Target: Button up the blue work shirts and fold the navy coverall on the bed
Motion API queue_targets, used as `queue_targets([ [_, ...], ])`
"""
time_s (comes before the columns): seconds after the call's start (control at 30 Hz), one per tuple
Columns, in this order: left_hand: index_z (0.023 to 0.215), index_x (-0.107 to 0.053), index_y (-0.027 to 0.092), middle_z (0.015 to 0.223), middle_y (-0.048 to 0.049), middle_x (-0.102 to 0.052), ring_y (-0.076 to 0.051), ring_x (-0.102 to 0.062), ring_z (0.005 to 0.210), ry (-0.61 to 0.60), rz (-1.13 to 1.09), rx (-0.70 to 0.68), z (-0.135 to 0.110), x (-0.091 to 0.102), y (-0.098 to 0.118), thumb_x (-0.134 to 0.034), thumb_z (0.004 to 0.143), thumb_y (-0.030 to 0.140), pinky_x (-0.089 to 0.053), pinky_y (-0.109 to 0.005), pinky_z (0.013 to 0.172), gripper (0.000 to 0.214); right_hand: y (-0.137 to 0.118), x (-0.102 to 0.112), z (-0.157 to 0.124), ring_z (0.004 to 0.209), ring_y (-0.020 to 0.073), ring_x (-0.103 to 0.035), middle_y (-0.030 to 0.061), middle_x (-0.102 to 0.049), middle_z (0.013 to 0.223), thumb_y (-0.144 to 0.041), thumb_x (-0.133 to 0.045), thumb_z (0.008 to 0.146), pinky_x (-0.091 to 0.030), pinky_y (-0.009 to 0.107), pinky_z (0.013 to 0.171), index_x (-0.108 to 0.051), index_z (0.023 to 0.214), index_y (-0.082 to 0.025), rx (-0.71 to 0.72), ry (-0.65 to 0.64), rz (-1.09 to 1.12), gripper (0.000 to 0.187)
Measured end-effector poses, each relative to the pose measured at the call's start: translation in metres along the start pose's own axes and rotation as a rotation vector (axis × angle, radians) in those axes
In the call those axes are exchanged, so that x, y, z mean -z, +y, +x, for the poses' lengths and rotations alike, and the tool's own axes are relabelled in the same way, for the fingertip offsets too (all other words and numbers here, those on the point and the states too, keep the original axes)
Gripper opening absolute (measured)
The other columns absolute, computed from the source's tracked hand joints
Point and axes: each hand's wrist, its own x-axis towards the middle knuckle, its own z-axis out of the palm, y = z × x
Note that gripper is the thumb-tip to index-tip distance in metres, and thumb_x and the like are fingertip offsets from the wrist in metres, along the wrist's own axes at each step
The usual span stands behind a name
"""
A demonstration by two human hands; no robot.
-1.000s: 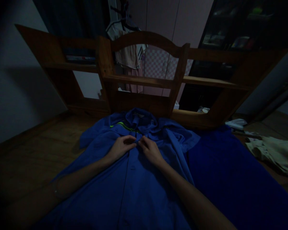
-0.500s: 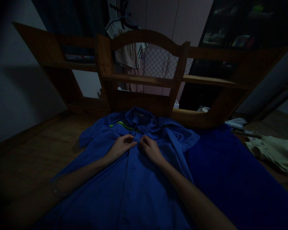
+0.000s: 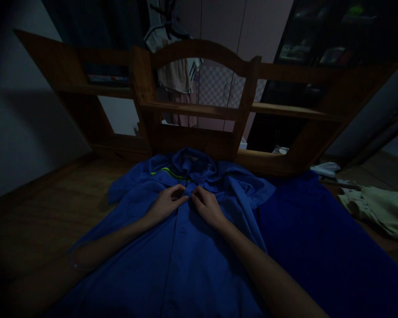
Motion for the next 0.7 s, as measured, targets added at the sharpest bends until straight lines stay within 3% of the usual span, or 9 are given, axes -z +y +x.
queue_targets([
  [0.2, 0.092, -0.062, 0.018, 0.077, -0.001, -0.063, -0.016, -0.06, 0.071, 0.032, 0.059, -0.009, 0.0003, 0.0001, -0.0005, -0.056, 0.081, 0.029, -0.047, -0.024, 0.066, 0.017, -0.005, 0.0006, -0.0004, 0.071, 0.014, -0.05, -0.0005, -0.054, 0.077, -0.019, -0.044, 0.09, -0.036, 0.023, 0.065, -0.052, 0.088, -0.02, 0.074, 0.005, -0.086, 0.008],
  [0.37, 0.095, -0.062, 0.018, 0.08, -0.0018, -0.064, -0.015, -0.06, 0.073, 0.024, 0.118, -0.016, -0.0007, -0.0001, -0.0014, -0.052, 0.084, 0.03, -0.047, -0.024, 0.068, 0.019, -0.0051, 0.0017, 0.0, 0.072, 0.0142, -0.05, -0.0001, -0.054, 0.078, -0.016, -0.043, 0.089, -0.035, 0.024, 0.067, -0.051, 0.087, -0.019, 0.13, 0.007, -0.12, 0.009],
  [0.7, 0.095, -0.063, 0.016, 0.082, -0.0025, -0.066, -0.016, -0.061, 0.074, 0.042, 0.097, -0.019, 0.0022, -0.0001, -0.0061, -0.055, 0.083, 0.031, -0.047, -0.024, 0.069, 0.021, -0.0061, -0.0001, -0.0017, 0.069, 0.014, -0.052, 0.0001, -0.055, 0.077, -0.019, -0.048, 0.087, -0.036, 0.023, 0.062, -0.051, 0.092, -0.019, 0.112, 0.012, -0.166, 0.005],
])
